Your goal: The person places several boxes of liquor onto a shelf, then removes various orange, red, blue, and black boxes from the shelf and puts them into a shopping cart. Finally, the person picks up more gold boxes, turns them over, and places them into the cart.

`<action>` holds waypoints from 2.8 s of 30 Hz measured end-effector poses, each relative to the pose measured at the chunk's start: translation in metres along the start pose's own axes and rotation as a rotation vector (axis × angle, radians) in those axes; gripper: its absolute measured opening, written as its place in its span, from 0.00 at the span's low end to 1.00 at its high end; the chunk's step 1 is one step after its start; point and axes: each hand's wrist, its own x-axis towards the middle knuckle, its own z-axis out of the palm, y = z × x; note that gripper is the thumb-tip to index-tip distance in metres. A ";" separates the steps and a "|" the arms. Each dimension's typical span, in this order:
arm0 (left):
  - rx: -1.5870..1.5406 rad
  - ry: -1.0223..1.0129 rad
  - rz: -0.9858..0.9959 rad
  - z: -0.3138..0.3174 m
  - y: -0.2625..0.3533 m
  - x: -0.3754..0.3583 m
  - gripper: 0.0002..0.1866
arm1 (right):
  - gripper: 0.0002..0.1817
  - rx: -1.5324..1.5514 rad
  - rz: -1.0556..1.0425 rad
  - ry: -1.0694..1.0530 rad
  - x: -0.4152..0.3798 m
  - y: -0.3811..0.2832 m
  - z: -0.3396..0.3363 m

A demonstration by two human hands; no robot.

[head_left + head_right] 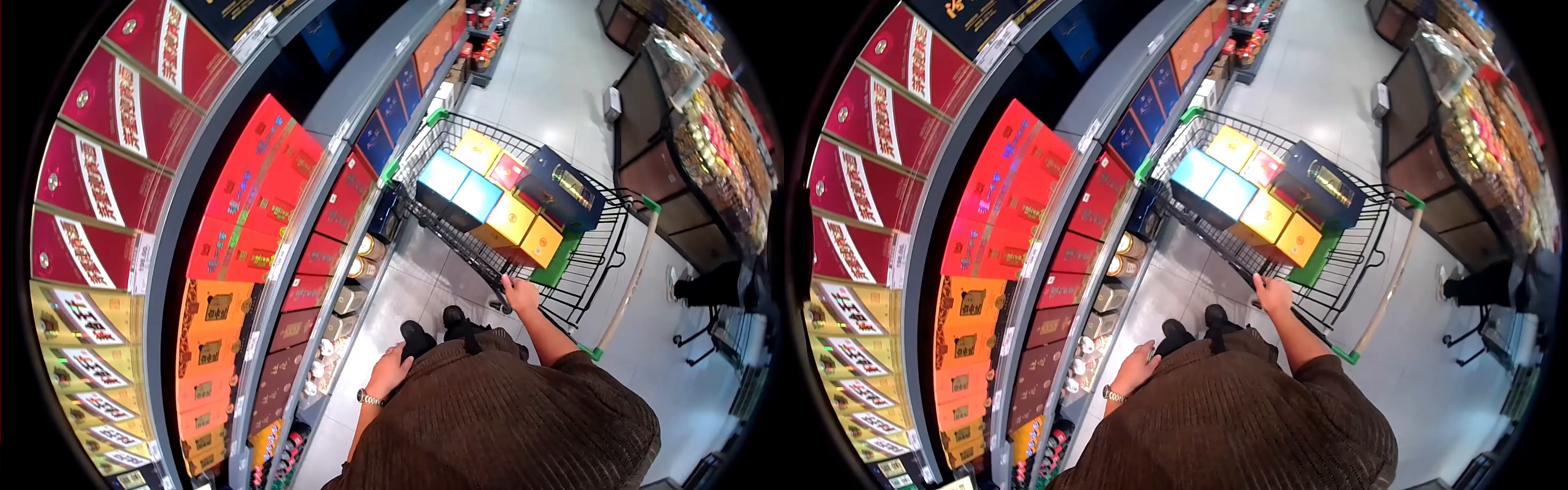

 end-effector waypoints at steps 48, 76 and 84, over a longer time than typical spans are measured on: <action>0.096 -0.115 0.103 -0.082 0.073 0.275 0.30 | 0.34 0.034 0.099 -0.190 0.146 0.036 -0.051; 0.027 0.078 -0.076 -0.146 0.075 0.291 0.30 | 0.80 -0.446 -0.164 0.116 0.527 -0.052 -0.241; -0.047 0.082 -0.136 -0.177 0.081 0.290 0.31 | 0.75 -0.287 -0.283 0.329 0.464 -0.066 -0.272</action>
